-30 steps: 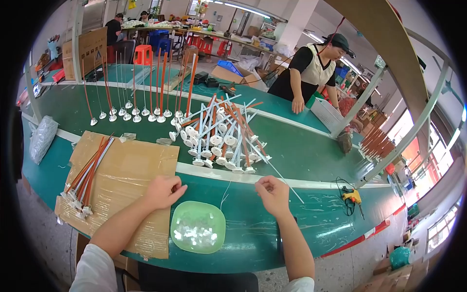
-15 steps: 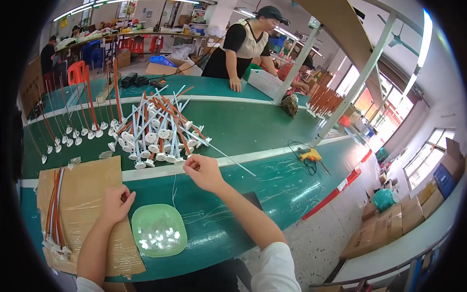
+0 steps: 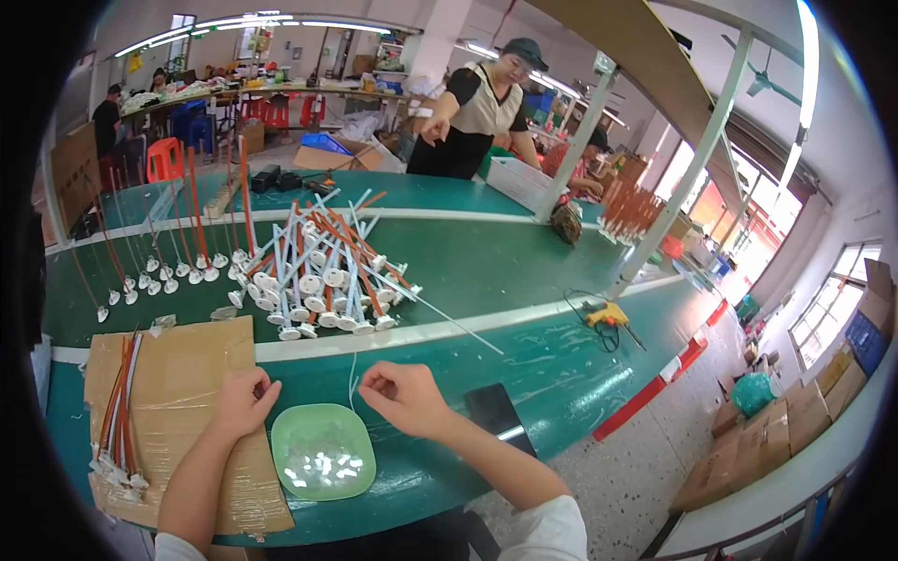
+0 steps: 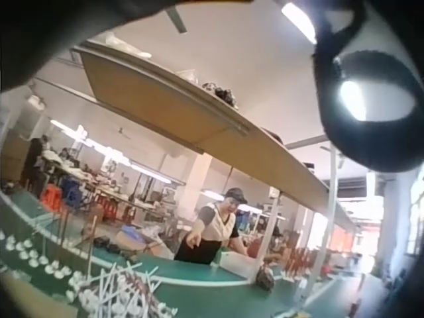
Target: Assembling LED light strips by inserting them into white plastic bases and organizing the components on a factory workbench.
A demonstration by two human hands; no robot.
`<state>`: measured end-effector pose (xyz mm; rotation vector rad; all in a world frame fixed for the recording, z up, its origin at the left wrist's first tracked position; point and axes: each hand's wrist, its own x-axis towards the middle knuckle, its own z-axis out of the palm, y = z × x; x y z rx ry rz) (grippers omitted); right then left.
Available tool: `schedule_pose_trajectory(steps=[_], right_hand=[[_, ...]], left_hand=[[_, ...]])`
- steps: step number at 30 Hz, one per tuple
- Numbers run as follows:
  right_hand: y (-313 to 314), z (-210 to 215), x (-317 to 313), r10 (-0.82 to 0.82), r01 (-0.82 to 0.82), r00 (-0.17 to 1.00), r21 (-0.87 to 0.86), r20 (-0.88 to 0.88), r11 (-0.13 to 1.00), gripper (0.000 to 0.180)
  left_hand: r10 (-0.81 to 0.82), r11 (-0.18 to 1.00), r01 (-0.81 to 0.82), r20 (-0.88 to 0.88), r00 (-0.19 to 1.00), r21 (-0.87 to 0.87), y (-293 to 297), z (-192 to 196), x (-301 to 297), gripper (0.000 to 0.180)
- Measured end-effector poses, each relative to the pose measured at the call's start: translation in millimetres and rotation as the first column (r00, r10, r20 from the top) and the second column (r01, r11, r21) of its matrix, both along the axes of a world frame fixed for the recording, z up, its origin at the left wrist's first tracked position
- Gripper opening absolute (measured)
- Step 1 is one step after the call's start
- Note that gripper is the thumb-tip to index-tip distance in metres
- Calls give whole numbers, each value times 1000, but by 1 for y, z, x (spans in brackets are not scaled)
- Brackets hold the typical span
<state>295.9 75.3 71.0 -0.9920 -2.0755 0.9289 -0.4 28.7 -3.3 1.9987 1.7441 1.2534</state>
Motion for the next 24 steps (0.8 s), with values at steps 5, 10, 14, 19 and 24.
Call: schedule_pose_trajectory(steps=[5,10,14,19,24], right_hand=[[-21,-8,-6,84,-59,993,273,-81,960,6],[-12,-33,-13,-82,215,961,525,-264,823,8],[-11,-46,-2,-144,279,947,520,-286,807,9],[-6,-51,0,-146,334,924,560,-353,758,10],[-7,-53,-1,-77,248,954,612,-291,751,11]], left_hand=[[58,996,-65,-105,993,-67,-3,-1,-2,22],[-21,999,23,-77,997,23,-5,-2,-1,22],[29,997,-36,-91,995,-71,-5,-1,-1,24],[-65,997,70,-131,989,36,-6,0,1,23],[-76,994,88,-162,984,64,-9,1,3,21]])
